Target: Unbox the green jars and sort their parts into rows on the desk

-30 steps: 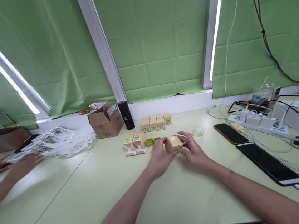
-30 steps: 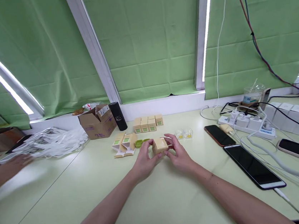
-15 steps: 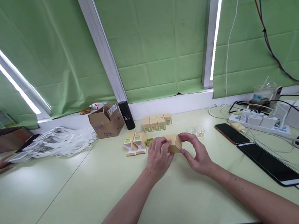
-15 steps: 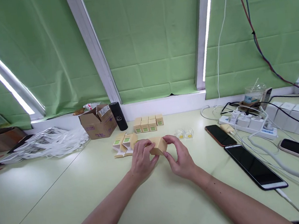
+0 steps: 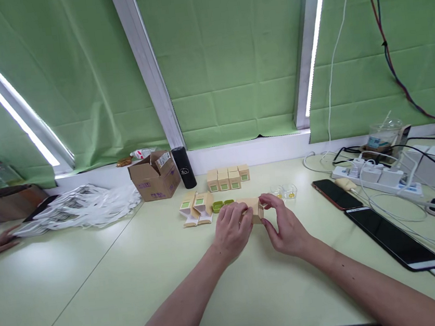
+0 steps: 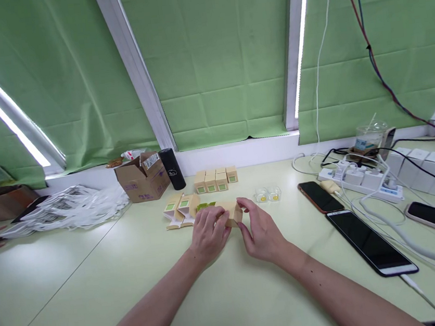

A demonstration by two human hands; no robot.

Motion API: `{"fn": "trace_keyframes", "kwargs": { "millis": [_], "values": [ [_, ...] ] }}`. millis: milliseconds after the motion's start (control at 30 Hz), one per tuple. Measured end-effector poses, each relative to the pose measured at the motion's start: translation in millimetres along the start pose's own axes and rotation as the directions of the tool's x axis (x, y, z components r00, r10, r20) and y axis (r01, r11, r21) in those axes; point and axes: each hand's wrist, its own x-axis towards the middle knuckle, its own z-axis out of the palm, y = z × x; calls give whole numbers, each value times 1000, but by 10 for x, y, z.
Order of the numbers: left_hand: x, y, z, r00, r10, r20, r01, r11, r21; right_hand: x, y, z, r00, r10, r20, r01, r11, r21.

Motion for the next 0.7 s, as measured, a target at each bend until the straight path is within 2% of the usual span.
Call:
{"fn": "trace_keyframes", "kwargs": {
  "millis": [200,367,533,700],
  "values": [
    [-20,13,-6,998,9,58,-11,1000,29,12,-26,-9,999,-11,36,12,1000,-29],
    [-48,25,31,993,-34,115,37,999,-19,-5,-14,37,1000,23,6,-23,999,-26],
    [-23,32,26,979,-123,160,138,986,-91,-8,20,58,997,77,-28,-78,997,-12],
    [-61,22,37,937,-252,244,306,927,-218,44,27,23,985,127,-117,-117,989,91]
  ]
}}
